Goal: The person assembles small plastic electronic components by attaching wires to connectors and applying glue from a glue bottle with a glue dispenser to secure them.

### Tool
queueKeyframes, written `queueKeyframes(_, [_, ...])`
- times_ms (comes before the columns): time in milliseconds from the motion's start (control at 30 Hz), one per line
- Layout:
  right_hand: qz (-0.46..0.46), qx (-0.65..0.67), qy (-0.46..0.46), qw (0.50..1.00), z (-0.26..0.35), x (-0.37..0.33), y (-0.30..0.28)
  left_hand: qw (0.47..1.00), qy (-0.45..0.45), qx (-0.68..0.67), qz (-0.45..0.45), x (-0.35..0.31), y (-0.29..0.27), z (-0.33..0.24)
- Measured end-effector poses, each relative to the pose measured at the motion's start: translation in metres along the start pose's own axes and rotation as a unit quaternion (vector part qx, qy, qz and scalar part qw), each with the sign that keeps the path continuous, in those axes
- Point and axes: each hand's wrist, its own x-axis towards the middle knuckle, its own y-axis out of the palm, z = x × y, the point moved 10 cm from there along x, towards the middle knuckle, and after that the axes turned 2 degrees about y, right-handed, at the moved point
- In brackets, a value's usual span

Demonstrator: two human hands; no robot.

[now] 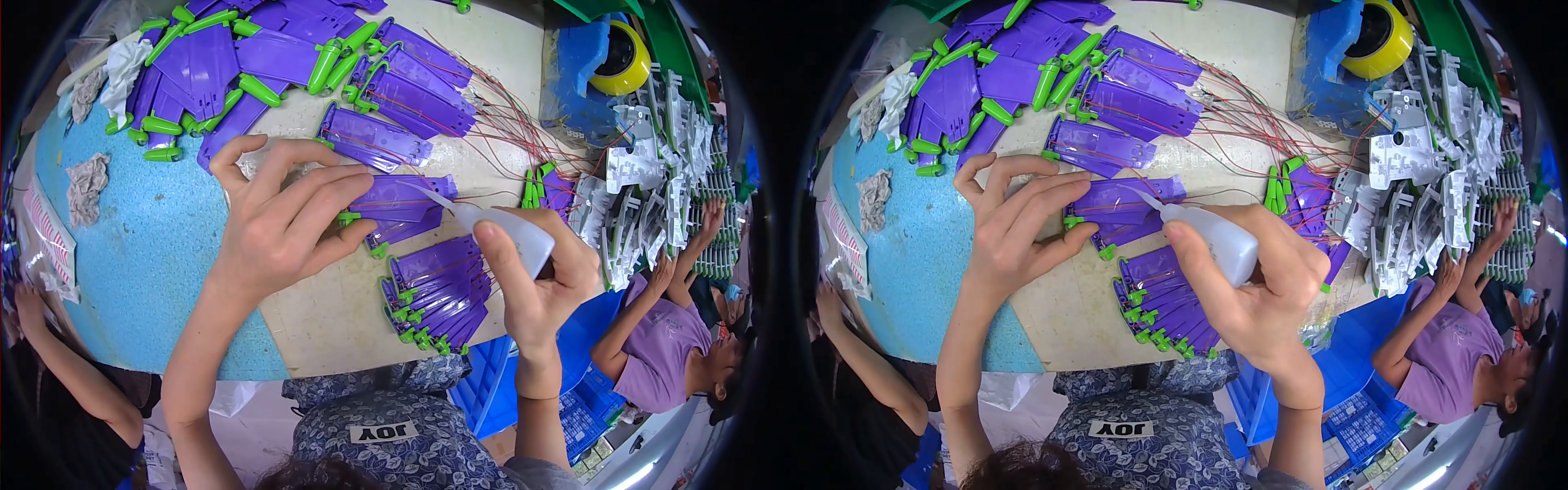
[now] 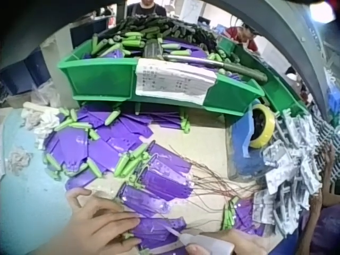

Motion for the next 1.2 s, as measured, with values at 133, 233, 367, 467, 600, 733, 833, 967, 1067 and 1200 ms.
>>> queueKeyframes(133, [-0.015,-0.046,0.023,0.999,-0.002,-0.001,-0.009,1.0,0.0,-0.005,-0.004,0.001,0.0,0.0])
queueKeyframes(233, [-0.031,0.001,0.034,0.999,-0.008,-0.01,-0.023,1.0,-0.004,-0.011,-0.004,0.001,0.001,0.001])
queueKeyframes(367, [0.016,-0.023,-0.016,0.999,0.012,-0.009,-0.012,0.999,0.013,0.005,-0.037,0.001,-0.004,-0.001])
queueKeyframes(467, [0.02,-0.033,0.012,0.999,0.005,-0.009,-0.009,0.999,0.01,0.008,-0.036,0.0,-0.006,-0.001])
queueKeyframes(600, [-0.03,0.014,0.091,0.995,-0.011,-0.014,-0.037,0.997,-0.061,0.036,-0.043,0.004,-0.006,0.016])
queueKeyframes(733, [-0.089,0.12,0.091,0.985,-0.02,-0.02,-0.049,1.0,-0.011,0.01,-0.009,-0.009,0.005,-0.019])
queueKeyframes(833, [-0.082,0.117,0.071,0.987,-0.015,-0.022,-0.048,0.996,-0.056,0.06,0.024,-0.009,0.006,-0.016])
queueKeyframes(967, [-0.063,0.109,0.073,0.989,-0.017,-0.023,-0.042,0.996,-0.062,0.049,0.033,-0.003,0.012,-0.017])
queueKeyframes(1067, [-0.083,0.118,0.059,0.988,-0.015,-0.023,-0.045,0.994,-0.081,0.067,-0.004,-0.006,0.003,-0.017])
queueKeyframes(1200, [-0.045,0.09,0.048,0.994,-0.014,-0.02,-0.035,0.995,-0.067,0.076,0.013,-0.017,0.013,-0.017])
